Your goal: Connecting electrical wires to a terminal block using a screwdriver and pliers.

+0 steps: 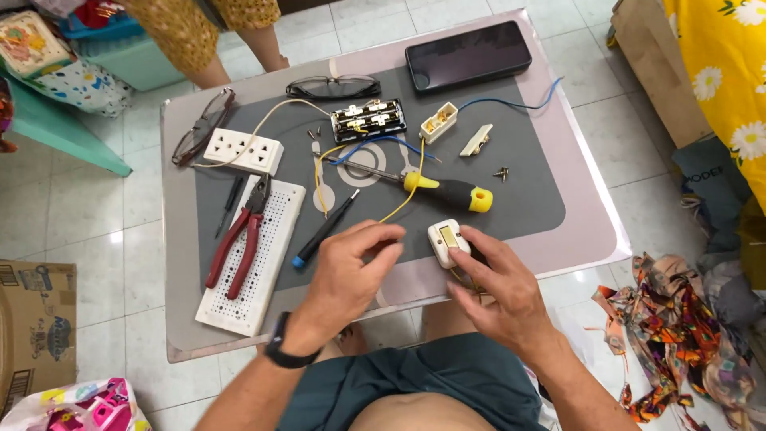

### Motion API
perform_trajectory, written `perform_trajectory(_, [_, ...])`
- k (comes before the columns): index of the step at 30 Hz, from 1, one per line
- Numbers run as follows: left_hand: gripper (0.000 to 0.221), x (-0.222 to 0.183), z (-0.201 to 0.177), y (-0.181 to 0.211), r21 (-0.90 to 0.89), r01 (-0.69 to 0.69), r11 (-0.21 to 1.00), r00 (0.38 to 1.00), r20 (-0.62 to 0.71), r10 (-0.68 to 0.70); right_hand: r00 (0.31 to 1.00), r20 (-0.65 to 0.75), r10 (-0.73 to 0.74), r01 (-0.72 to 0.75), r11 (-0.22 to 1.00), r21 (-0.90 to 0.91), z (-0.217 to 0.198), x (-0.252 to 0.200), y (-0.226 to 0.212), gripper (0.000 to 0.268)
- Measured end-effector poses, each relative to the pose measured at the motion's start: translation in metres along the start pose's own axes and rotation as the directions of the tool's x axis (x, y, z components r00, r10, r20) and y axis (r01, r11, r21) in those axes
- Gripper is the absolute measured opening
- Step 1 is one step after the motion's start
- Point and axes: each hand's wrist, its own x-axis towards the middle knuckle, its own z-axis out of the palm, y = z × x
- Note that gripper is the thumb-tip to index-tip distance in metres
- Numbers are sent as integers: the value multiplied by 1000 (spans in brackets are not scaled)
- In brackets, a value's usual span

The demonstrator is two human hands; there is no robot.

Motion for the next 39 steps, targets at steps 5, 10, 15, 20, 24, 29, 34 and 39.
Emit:
perform_trajectory(5, [13,8,32,0,-302,-49,952,993,-113,15,992,-97,78,-83,995,-48,12,-5,5,21])
perform_trajectory(10, [13,15,35,0,-187,-66,980,995,-80,52,990,-101,96,-100,994,-36,10,-5,6,23])
perform_trajectory(15, [13,20,35,3,-172,-71,982,996,-65,61,992,-106,69,-73,996,-41,11,-4,6,24])
perform_trajectory(20, [13,22,39,1,-115,-107,988,994,-39,103,992,-107,65,-74,994,-82,6,2,2,39])
perform_trajectory(24, [14,18,48,-10,102,-209,973,976,-42,214,990,-134,49,-66,990,-126,14,-4,11,56])
perform_trajectory(29, [25,12,47,-16,298,-477,827,867,5,498,981,-155,114,-131,985,-109,20,2,9,49])
perform_trajectory(34, [56,16,16,-5,130,-439,889,892,185,413,835,23,550,-545,820,174,10,27,1,42])
perform_trajectory(39, [45,30,-9,-8,-109,-16,994,985,170,34,463,372,805,-839,261,478,11,66,-22,41])
